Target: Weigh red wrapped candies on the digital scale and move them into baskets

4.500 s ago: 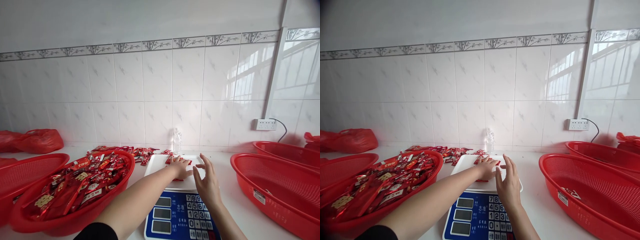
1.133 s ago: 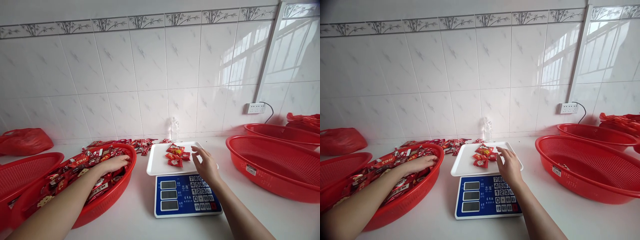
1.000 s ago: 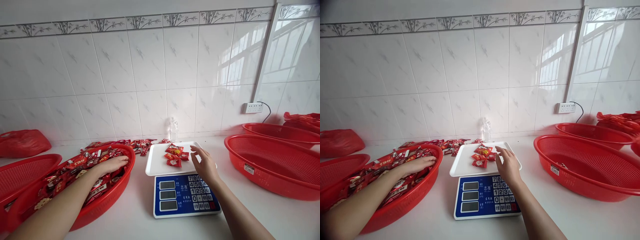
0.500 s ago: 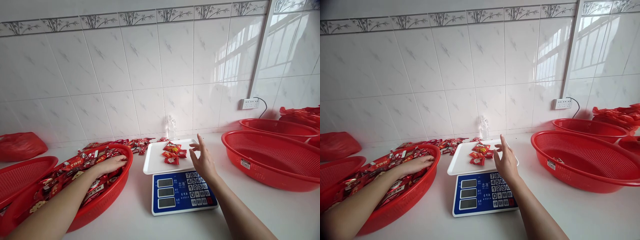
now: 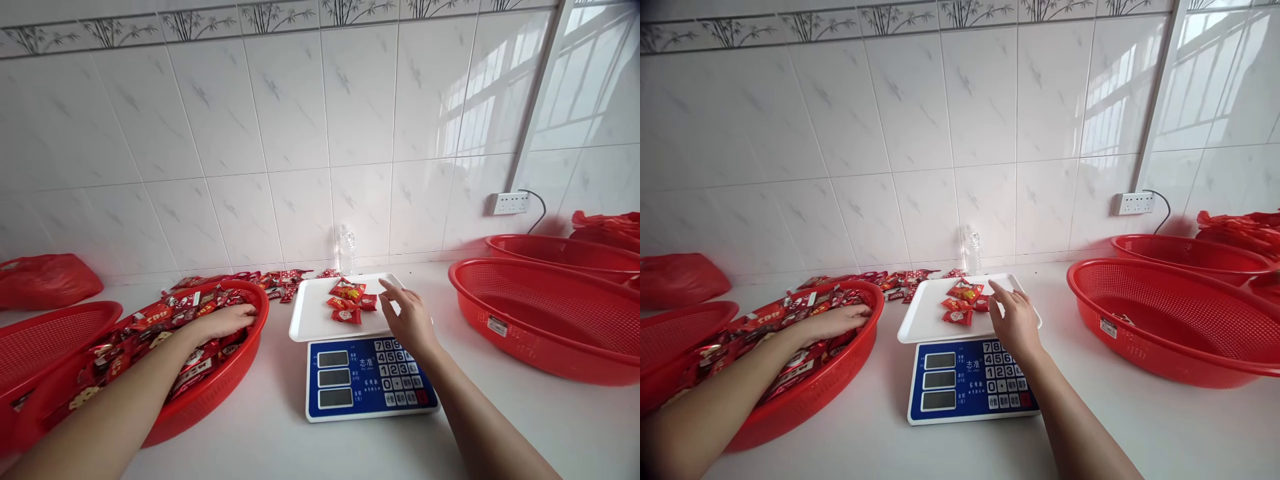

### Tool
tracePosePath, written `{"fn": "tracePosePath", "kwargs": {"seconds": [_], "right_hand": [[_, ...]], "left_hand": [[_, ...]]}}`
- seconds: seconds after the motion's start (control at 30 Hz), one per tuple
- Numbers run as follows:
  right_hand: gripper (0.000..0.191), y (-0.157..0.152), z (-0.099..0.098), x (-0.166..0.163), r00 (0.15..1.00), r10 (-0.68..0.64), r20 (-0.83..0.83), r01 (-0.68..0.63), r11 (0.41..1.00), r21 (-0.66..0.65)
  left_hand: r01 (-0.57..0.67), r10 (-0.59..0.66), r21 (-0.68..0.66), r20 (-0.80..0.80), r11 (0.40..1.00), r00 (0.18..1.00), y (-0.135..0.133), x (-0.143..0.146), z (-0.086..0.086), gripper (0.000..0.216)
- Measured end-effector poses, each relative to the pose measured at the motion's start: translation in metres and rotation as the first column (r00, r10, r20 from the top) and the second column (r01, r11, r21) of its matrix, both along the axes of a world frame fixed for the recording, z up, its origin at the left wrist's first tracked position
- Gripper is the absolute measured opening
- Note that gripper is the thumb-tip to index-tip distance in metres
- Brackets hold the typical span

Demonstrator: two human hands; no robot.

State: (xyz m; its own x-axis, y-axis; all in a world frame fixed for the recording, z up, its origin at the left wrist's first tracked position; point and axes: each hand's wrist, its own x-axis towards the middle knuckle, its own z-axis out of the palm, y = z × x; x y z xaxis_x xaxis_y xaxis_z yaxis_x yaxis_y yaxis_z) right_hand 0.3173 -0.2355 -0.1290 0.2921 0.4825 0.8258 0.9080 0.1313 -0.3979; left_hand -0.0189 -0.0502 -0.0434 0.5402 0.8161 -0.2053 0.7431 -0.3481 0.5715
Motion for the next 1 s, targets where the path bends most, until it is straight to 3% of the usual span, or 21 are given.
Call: {"fn": "tracePosePath", "kwargs": {"seconds": [0.2,0.4,0.67,0.73,0.83,1.0], "right_hand": [[0.072,-0.003,0.0,-0.006,0.991,-0.006,-0.136,0.014,0.998,0.057],[0.032,0.001,-0.002,0.0,0.999,0.003,0.035,-0.002,1.0,-0.009],[0.03,0.0,-0.002,0.001,0.999,-0.001,0.039,0.002,1.0,-0.021],[0.03,0.0,-0.003,0.0,0.999,0.001,0.034,0.0,1.0,-0.03],[0.031,-0.002,-0.005,-0.001,1.0,-0.007,0.021,0.008,0.999,-0.044],[0.032,-0.004,-0.011,0.002,1.0,-0.009,0.006,0.01,0.998,-0.062]], "left_hand": [[-0.029,0.029,0.074,0.007,0.997,1.0,0.0,-0.001,-0.004,0.021],[-0.021,0.02,0.04,0.014,0.999,1.0,0.0,0.002,-0.004,0.021],[0.016,-0.014,-0.024,0.088,1.0,0.996,-0.002,0.002,-0.003,0.033],[-0.023,0.022,0.011,0.099,1.0,0.995,-0.001,0.001,-0.002,0.027],[-0.178,0.157,0.132,0.152,0.975,0.976,0.003,-0.002,0.0,0.022],[-0.341,0.27,0.22,0.299,0.914,0.915,0.01,-0.01,0.0,0.028]]}}
